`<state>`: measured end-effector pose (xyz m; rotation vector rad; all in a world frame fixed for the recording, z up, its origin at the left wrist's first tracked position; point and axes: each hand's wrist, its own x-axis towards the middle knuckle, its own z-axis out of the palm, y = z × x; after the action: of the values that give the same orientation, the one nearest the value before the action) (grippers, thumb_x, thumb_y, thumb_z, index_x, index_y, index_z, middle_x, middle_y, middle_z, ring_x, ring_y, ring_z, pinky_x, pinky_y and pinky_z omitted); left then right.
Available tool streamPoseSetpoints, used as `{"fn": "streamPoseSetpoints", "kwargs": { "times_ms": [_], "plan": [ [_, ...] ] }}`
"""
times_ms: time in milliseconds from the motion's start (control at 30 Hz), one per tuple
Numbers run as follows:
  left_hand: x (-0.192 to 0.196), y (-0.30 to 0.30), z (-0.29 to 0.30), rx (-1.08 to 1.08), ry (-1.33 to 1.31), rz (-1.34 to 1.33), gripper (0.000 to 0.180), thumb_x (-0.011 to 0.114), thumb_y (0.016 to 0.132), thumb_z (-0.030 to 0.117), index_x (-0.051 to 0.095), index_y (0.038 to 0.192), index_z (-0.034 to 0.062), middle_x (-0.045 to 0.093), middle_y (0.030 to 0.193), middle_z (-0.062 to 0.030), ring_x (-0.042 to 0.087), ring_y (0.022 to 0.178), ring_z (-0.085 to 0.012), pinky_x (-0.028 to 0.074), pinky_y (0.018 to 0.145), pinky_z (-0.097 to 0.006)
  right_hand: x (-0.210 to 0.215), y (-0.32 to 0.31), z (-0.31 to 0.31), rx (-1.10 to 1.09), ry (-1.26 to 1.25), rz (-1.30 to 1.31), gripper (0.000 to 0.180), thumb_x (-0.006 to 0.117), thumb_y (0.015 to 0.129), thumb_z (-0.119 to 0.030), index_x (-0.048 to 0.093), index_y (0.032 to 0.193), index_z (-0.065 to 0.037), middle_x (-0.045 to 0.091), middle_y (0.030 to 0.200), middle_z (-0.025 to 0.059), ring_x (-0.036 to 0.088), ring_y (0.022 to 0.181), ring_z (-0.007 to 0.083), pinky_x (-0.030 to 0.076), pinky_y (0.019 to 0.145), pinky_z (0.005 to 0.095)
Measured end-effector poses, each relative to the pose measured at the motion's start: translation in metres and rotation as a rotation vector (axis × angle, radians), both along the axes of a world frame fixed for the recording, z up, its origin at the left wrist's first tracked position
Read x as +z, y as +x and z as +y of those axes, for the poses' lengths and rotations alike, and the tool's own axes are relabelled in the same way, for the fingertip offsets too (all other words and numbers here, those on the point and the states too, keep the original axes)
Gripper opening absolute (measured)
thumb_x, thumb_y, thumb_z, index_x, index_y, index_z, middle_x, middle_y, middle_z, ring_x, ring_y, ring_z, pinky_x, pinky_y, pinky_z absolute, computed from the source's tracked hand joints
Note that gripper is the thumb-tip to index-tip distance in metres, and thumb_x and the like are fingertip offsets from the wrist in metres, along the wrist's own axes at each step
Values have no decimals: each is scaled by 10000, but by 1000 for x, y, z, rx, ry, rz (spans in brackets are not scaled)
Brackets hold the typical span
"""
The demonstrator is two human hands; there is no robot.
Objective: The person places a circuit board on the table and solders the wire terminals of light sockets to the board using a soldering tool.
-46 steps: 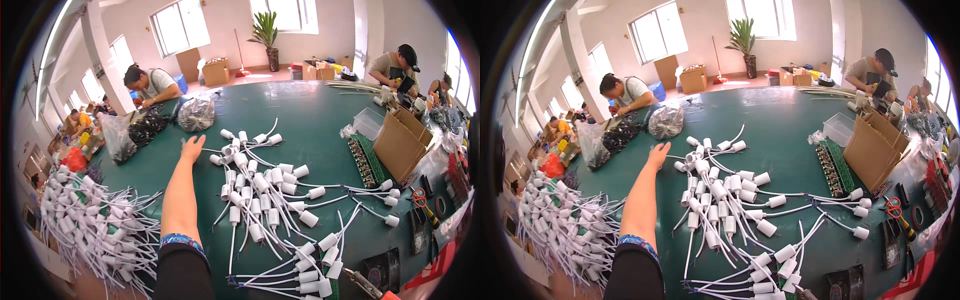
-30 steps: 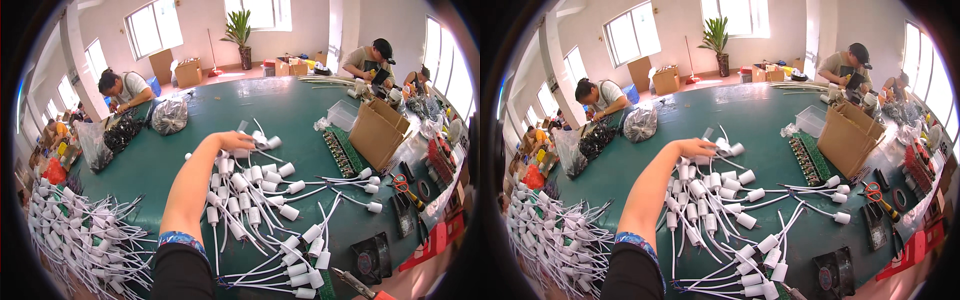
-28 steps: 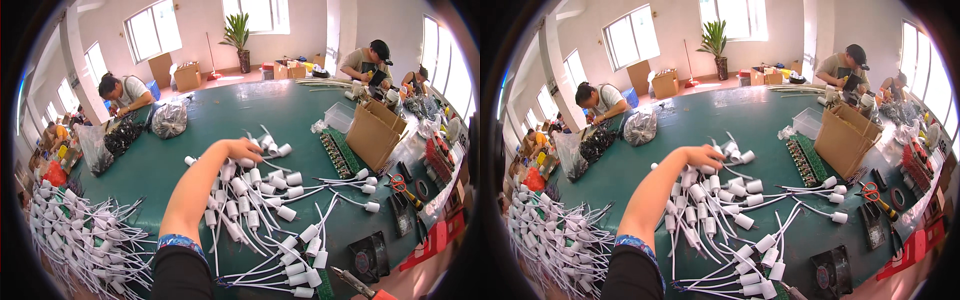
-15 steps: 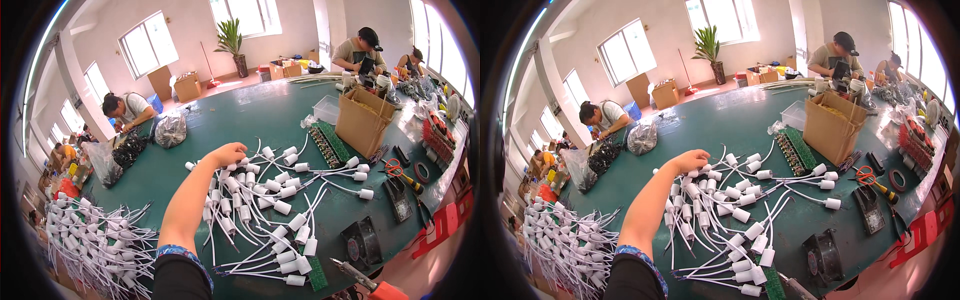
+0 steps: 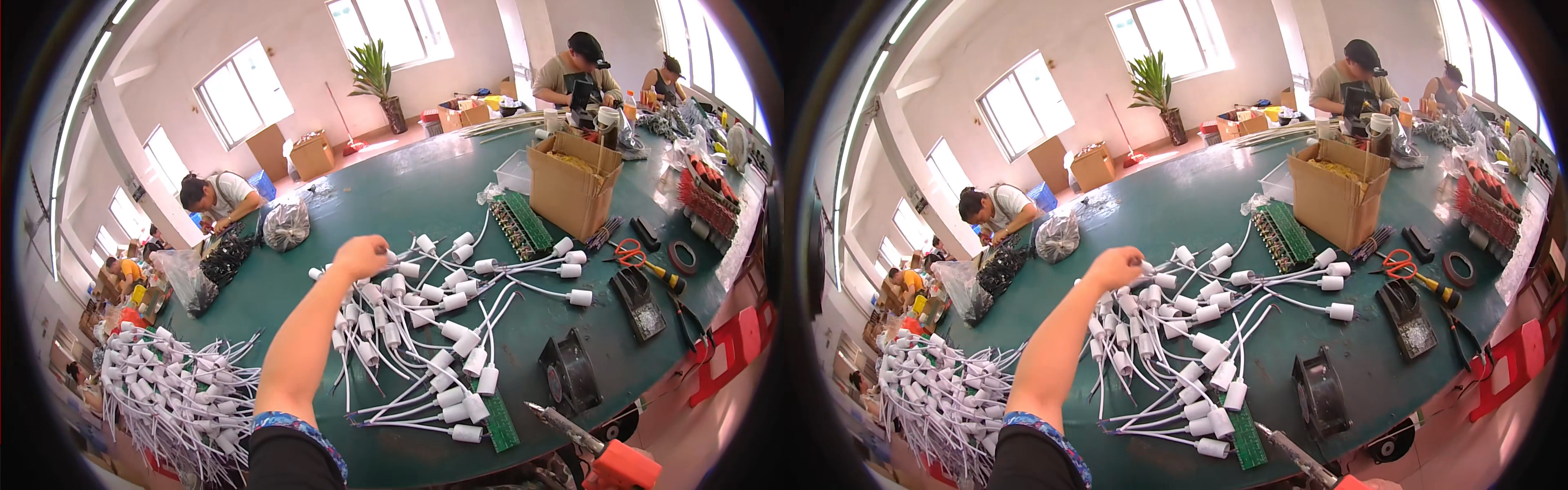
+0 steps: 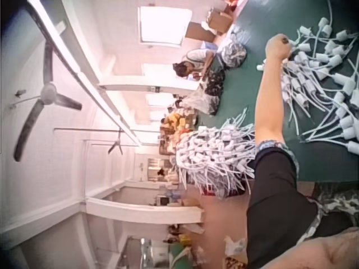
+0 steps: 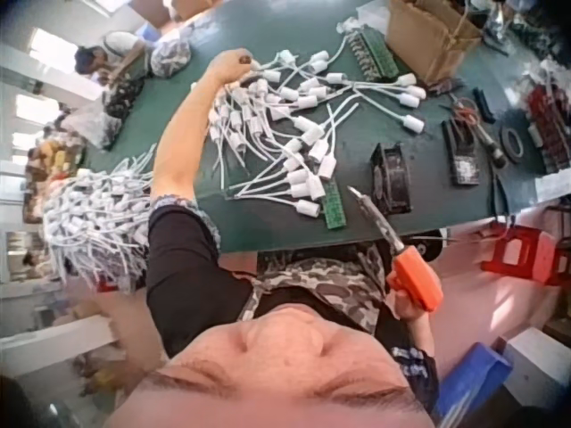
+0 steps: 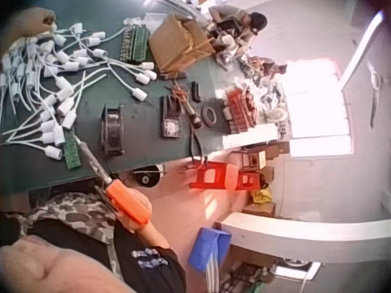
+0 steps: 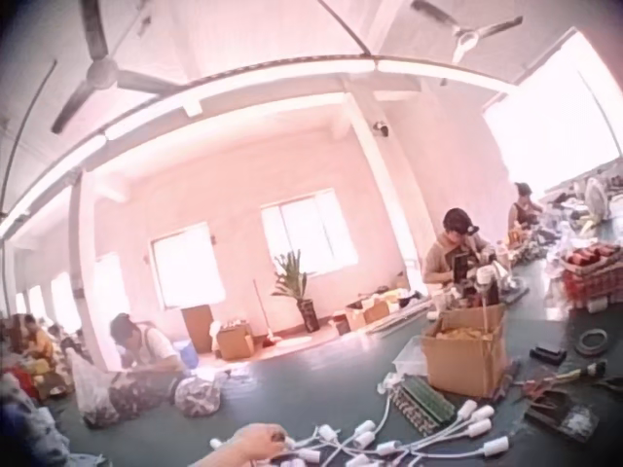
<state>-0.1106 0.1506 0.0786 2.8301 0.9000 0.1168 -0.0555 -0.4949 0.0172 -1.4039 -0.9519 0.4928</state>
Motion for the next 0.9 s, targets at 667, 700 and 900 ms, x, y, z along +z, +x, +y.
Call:
{"fn": "streamPoseSetpoints", "kwargs": {
  "times_ms": [667, 700, 900],
  "plan": [
    [11, -180, -324, -296, -80, -311, 269, 732, 801, 74, 664, 1059, 44, 621, 953, -113, 676, 819, -304, 563, 693, -391, -63, -22, -69, -39, 128, 165, 637, 667, 954, -526, 574, 1223, 45, 640, 1026, 126, 630, 825, 184, 524, 707, 317],
    [-6, -178, -331, -299, -101, -302, 269, 732, 801, 74, 664, 1059, 44, 621, 953, -113, 676, 819, -304, 563, 693, -391, -64, -31, -66, -249, 267, 188, 638, 633, 972, -528, 610, 1191, 70, 680, 1007, 120, 668, 813, 160, 561, 708, 299],
    [-73, -173, -351, -219, -449, -651, 265, 730, 799, -24, 704, 1058, 26, 568, 1001, -69, 629, 774, -160, 530, 671, -283, -40, -15, -65, 17, -77, -127, 638, 602, 952, -636, 681, 1030, -8, 695, 876, 60, 672, 711, 170, 562, 656, 313]
  ]
}}
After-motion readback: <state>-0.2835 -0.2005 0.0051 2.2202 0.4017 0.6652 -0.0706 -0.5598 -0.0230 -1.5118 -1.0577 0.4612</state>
